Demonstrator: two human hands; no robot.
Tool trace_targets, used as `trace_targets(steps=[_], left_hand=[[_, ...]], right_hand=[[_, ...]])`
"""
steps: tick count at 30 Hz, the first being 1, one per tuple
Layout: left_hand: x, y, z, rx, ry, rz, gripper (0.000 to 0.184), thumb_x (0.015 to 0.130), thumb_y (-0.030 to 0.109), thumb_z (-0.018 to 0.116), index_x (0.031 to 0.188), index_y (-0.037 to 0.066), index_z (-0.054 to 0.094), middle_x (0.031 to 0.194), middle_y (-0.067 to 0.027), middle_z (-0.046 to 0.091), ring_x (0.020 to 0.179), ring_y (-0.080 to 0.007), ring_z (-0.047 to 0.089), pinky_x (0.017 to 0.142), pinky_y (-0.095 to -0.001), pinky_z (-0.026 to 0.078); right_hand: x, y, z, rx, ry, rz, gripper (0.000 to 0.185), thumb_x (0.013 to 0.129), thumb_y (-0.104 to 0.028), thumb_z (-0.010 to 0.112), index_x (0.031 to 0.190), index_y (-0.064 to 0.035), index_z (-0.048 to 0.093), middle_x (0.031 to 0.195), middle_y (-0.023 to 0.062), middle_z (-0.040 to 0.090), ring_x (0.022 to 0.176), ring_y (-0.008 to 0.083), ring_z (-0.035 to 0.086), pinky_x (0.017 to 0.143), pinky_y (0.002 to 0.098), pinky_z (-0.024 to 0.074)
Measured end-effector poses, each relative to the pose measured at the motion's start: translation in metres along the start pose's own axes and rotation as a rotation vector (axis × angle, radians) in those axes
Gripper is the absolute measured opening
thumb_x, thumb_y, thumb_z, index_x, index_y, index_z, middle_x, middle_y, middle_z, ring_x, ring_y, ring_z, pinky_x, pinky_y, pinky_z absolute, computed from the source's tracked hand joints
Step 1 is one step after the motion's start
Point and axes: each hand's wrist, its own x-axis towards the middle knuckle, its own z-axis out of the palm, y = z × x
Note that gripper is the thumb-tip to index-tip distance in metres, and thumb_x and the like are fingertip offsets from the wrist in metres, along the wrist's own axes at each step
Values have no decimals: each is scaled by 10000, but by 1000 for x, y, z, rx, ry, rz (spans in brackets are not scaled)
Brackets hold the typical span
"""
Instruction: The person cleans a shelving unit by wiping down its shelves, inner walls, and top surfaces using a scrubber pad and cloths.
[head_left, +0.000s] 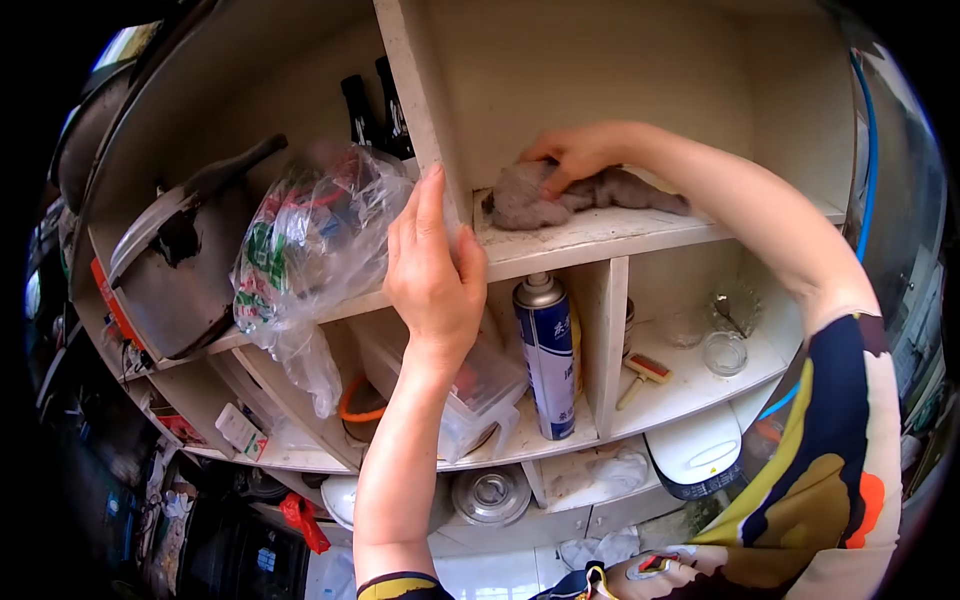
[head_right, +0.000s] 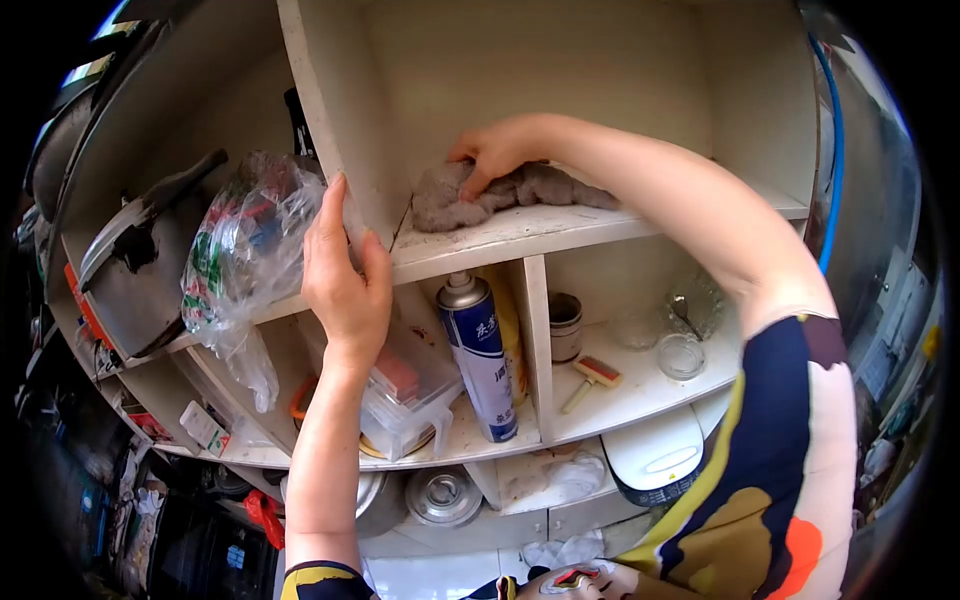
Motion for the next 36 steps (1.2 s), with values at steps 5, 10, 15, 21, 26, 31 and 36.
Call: trace_targets(steps=[5,10,15,21,26,31,36], left_hand=[[2,1,0,6,24,27,566,778,-54,568,1336,-13,488,1223,-202,596,1100,-355,582,940,-401,461],[2,3,-2,-2,2,-3,564,780,-47,572,1337,-6,489,1224,-202,597,1096,-359,583,938,-406,465],[0,0,0,13,18,11,602,759,-36,594,1348,18,482,1236,-174,595,1082,-348,589,907,-402,483],[1,0,1,46,25,31,642,743,-29,613,1365,43,471,1253,-156,588,1067,-341,591,880,-395,498],[1,3,-2,8,9,-15,557,781,-32,570,1332,0,495,1248,-187,593,1113,-355,580,939,-405,465],[1,3,-2,4,6,-8,559,784,-35,568,1337,-3,489,1256,-186,588,1117,-352,578,943,-401,463],[2,6,-3,-1,-9,-26,561,788,-38,565,1342,1,487,1257,-185,587,1117,-349,577,941,-396,464]], right_hand=[[28,-21,12,-378,162,-3,506,785,-254,720,1198,14,605,1047,157,676,967,275,631,868,336,489],[-44,-27,3,29,-51,-106,492,718,-205,720,1141,28,628,1004,126,686,911,212,638,773,316,513],[-92,8,-23,140,197,321,527,679,-115,665,1179,43,610,1023,95,665,936,163,612,830,266,496],[-85,28,-24,305,505,203,406,744,-147,623,1110,28,628,959,95,653,909,164,615,803,295,511],[-37,40,-25,568,283,-3,480,835,-242,642,1239,8,573,1163,121,619,1079,194,579,946,309,463],[-21,-3,7,41,382,-250,600,847,-363,650,1331,-31,529,1286,186,575,1203,251,532,1023,345,415],[-34,-38,28,-287,170,-213,674,794,-400,684,1324,-12,535,1294,193,577,1194,269,544,1025,343,404]])
